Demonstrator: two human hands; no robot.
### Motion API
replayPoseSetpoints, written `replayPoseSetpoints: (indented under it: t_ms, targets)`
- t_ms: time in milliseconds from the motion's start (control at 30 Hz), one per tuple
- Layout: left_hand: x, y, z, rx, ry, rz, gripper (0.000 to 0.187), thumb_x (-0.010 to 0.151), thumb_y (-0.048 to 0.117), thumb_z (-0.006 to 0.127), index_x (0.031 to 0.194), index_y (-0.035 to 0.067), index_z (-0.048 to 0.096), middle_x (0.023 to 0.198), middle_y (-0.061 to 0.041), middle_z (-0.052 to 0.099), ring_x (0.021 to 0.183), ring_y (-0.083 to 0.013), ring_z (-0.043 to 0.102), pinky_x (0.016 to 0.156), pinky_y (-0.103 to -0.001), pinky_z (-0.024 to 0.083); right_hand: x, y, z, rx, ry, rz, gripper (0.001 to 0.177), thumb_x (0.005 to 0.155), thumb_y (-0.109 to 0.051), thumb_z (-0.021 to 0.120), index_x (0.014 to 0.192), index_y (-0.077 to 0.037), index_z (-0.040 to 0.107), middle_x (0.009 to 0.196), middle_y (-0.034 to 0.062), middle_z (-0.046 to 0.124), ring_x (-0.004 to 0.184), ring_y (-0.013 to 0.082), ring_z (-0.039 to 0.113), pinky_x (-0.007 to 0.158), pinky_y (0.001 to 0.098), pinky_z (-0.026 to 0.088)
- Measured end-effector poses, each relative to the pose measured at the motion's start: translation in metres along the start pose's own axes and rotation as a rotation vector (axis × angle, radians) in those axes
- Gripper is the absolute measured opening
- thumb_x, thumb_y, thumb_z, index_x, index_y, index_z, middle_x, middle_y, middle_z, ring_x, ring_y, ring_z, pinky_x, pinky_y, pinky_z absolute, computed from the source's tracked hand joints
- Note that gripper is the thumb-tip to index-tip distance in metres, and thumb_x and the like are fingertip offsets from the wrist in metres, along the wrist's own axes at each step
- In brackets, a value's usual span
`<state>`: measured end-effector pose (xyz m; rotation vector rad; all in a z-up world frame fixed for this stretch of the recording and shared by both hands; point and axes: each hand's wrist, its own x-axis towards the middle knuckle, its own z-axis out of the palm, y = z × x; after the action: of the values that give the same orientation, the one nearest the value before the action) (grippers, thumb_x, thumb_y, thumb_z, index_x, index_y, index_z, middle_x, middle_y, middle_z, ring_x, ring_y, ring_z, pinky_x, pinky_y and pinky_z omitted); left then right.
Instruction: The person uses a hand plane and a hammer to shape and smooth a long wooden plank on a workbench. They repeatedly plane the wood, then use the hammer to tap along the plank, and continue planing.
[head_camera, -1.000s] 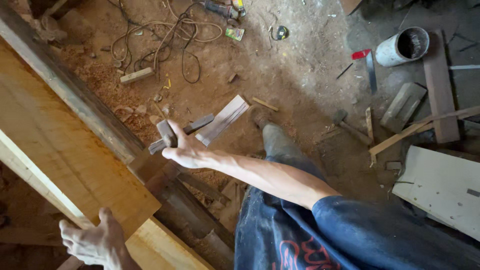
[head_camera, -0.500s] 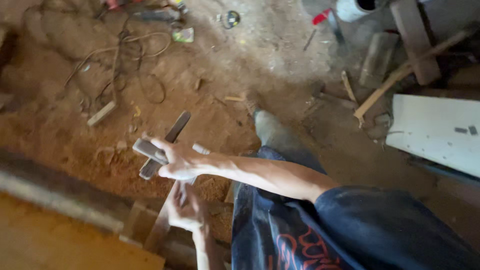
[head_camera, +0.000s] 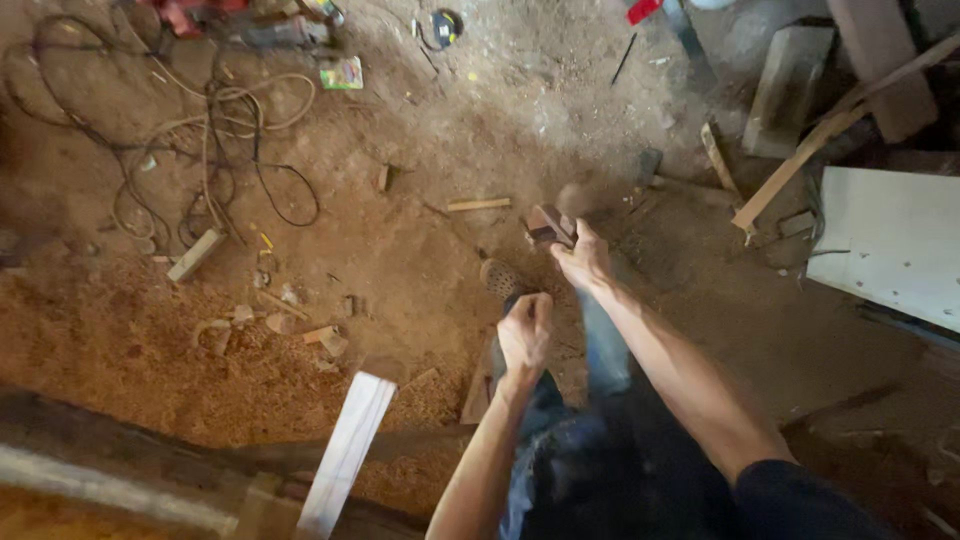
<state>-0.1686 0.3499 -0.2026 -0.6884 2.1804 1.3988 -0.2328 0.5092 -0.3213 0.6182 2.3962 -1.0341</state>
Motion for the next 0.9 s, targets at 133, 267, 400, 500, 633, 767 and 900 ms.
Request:
replayPoseSetpoints:
  t_ms: [133, 267, 400, 500, 633, 767, 900]
  targets:
    - [0.018, -0.040, 0.074, -0.026, -0.004, 0.003, 0.031, 0.096, 0.034, 0.065, 0.102, 0.006, 0.076, 0.086, -0.019, 0.076, 0.076, -0.0296, 0.076, 0.071, -0.039, 0.059, 0.057, 0.095, 0.034, -0.182, -0.064, 0.116, 0.048, 0.088, -0.028, 0.077, 0.127, -0.005, 0.062, 0.117, 0.0234, 0.072, 0.112, 0.0407, 0.068, 0.093, 0.0481, 0.054]
    - [0.050, -0.076, 0.154, -0.008, -0.056, -0.138, 0.031, 0.095, 0.034, 0.065, 0.104, 0.006, 0.075, 0.087, -0.018, 0.077, 0.079, -0.0284, 0.077, 0.072, -0.038, 0.059, 0.121, 0.158, 0.054, -0.167, -0.128, 0.104, 0.045, 0.086, -0.024, 0.072, 0.126, -0.007, 0.060, 0.112, 0.0212, 0.070, 0.103, 0.0404, 0.068, 0.085, 0.0498, 0.054]
    - [0.116, -0.103, 0.225, 0.092, -0.137, -0.226, 0.031, 0.096, 0.035, 0.064, 0.104, 0.006, 0.075, 0.086, -0.017, 0.076, 0.076, -0.0287, 0.076, 0.071, -0.038, 0.058, 0.194, 0.194, 0.068, -0.247, -0.154, 0.066, 0.043, 0.091, -0.023, 0.071, 0.129, -0.008, 0.058, 0.111, 0.0184, 0.070, 0.097, 0.0381, 0.069, 0.081, 0.0503, 0.054]
    - [0.167, -0.115, 0.277, 0.085, -0.120, -0.235, 0.030, 0.096, 0.033, 0.064, 0.104, 0.005, 0.075, 0.087, -0.018, 0.076, 0.077, -0.0284, 0.076, 0.073, -0.038, 0.058, 0.247, 0.215, 0.084, -0.079, -0.275, 0.194, 0.047, 0.096, -0.024, 0.060, 0.142, -0.017, 0.053, 0.116, 0.0139, 0.068, 0.092, 0.0363, 0.070, 0.074, 0.0492, 0.058]
    - [0.229, -0.126, 0.335, 0.050, -0.111, -0.173, 0.030, 0.096, 0.031, 0.064, 0.107, 0.006, 0.076, 0.086, -0.018, 0.076, 0.076, -0.0283, 0.075, 0.074, -0.037, 0.057, 0.309, 0.280, 0.100, 0.086, -0.207, -0.133, 0.061, 0.093, -0.031, 0.071, 0.145, -0.010, 0.045, 0.120, 0.0145, 0.067, 0.098, 0.0298, 0.071, 0.084, 0.0417, 0.060]
    - [0.255, -0.139, 0.374, -0.030, -0.110, -0.238, 0.028, 0.094, 0.030, 0.064, 0.107, 0.007, 0.075, 0.088, -0.016, 0.077, 0.076, -0.0259, 0.076, 0.073, -0.036, 0.059, 0.338, 0.397, 0.088, -0.200, 0.030, 0.035, 0.068, 0.087, -0.029, 0.079, 0.143, -0.009, 0.047, 0.126, 0.0217, 0.065, 0.112, 0.0388, 0.064, 0.095, 0.0506, 0.049]
    - [0.265, -0.171, 0.389, -0.022, -0.081, -0.152, 0.025, 0.095, 0.024, 0.067, 0.108, 0.006, 0.076, 0.093, -0.017, 0.077, 0.083, -0.0250, 0.077, 0.076, -0.036, 0.059, 0.354, 0.509, 0.054, -0.584, -0.139, 0.505, 0.073, 0.093, -0.024, 0.072, 0.157, -0.014, 0.039, 0.144, 0.0303, 0.048, 0.136, 0.0472, 0.043, 0.113, 0.0598, 0.037]
